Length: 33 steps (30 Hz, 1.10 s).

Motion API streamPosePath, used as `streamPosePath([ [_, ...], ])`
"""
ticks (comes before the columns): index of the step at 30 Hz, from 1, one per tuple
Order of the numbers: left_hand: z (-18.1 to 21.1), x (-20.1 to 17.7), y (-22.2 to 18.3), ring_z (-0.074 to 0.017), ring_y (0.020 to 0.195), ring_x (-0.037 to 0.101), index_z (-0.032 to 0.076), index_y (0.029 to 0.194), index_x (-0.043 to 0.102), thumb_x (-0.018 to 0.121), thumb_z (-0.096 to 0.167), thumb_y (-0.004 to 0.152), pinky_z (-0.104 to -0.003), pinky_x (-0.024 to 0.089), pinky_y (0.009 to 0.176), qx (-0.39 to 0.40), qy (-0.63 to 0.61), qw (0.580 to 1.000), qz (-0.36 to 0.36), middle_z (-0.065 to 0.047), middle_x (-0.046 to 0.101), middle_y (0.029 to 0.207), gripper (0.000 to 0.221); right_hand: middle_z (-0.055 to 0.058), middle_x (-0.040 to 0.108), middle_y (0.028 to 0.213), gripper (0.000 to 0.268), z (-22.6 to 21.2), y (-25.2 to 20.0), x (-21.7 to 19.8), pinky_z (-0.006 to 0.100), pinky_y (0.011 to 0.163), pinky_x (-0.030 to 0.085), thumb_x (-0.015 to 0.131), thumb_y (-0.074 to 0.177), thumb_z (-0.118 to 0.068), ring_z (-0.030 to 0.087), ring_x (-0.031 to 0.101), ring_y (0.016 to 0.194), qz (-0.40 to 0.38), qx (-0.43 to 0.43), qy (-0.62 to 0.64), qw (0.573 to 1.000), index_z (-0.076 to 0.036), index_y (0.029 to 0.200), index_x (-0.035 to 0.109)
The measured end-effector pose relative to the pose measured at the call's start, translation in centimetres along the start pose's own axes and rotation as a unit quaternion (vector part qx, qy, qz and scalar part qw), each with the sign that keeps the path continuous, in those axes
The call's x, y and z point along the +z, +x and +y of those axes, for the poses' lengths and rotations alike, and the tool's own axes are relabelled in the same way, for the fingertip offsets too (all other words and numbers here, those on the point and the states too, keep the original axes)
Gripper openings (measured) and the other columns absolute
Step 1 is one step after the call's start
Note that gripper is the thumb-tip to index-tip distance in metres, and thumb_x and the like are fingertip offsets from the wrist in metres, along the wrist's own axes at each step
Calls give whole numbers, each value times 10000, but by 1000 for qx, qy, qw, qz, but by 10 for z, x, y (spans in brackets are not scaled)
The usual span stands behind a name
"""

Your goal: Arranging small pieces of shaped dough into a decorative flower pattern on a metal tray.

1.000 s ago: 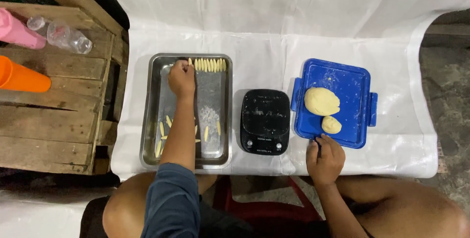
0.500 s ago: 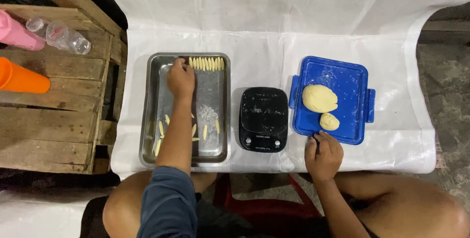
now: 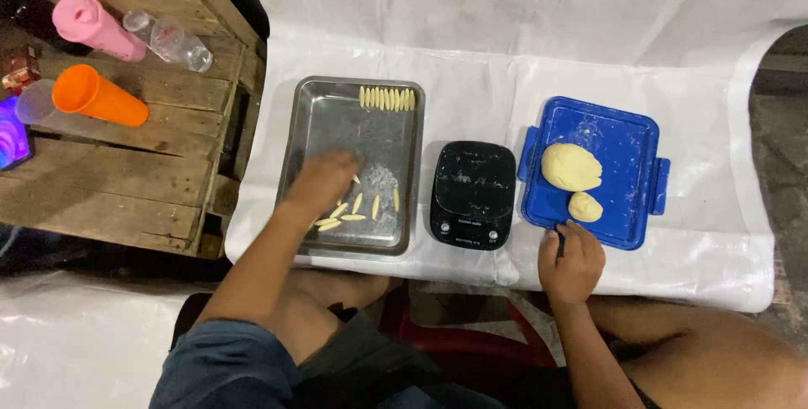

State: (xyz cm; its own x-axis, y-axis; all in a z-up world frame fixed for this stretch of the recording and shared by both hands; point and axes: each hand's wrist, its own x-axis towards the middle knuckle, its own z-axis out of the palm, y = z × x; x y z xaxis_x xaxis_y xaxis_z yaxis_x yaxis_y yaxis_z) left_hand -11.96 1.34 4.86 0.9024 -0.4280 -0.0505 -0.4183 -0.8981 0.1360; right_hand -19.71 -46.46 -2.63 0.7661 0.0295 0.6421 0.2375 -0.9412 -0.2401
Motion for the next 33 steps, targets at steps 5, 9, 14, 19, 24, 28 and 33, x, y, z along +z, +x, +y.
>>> streamPosePath([
  [5,-6,62,-9,-244,938,682,136,1028,747,683,105,878,-387,492,796,63,143,987,-27,-64,703,979,166,110,740,1064,115,1,-4,0,422,879,550,694,1009,-191,311,722,1003,0,3,-14,1000,-81,1005,728],
  [9,-16,72,-4,-251,919,701,150,985,761,707,106,866,-400,480,796,41,155,987,-22,-60,723,940,138,98,740,1076,138,3,-5,5,416,890,550,676,1020,-220,299,719,1020,-4,10,-25,1000,-92,1019,729],
  [14,-26,57,23,-276,977,718,239,1028,773,694,252,925,-428,535,849,-201,-95,975,20,-40,748,951,130,113,748,1075,119,-3,1,0,418,885,550,693,1014,-191,310,722,1016,-10,20,-17,1000,-79,1007,730],
  [19,-41,33,70,-302,939,726,210,1039,767,662,217,969,-429,561,795,-345,-273,886,148,-59,752,964,126,119,749,1078,98,-6,3,-3,417,890,549,706,1007,-165,313,720,1022,-11,14,-18,1000,-72,1003,738],
  [24,-77,81,118,-271,828,680,185,922,771,719,240,931,-456,521,667,-404,-250,846,241,7,750,882,76,251,738,1033,79,-27,27,-21,483,831,575,681,947,-3,387,709,959,-20,-23,34,999,66,979,701],
  [28,-69,77,135,-241,795,717,190,945,796,718,208,890,-416,525,611,-427,-276,829,234,17,775,869,97,243,734,1054,80,-23,24,-18,485,837,578,683,949,-10,384,707,975,-31,-18,29,999,57,990,696],
  [33,-52,69,136,-175,770,715,129,1013,699,832,225,845,-366,556,625,-455,-365,756,297,20,765,889,235,261,736,1035,84,-25,28,-20,497,846,580,665,954,-2,400,711,960,-29,-23,43,998,77,973,687],
])
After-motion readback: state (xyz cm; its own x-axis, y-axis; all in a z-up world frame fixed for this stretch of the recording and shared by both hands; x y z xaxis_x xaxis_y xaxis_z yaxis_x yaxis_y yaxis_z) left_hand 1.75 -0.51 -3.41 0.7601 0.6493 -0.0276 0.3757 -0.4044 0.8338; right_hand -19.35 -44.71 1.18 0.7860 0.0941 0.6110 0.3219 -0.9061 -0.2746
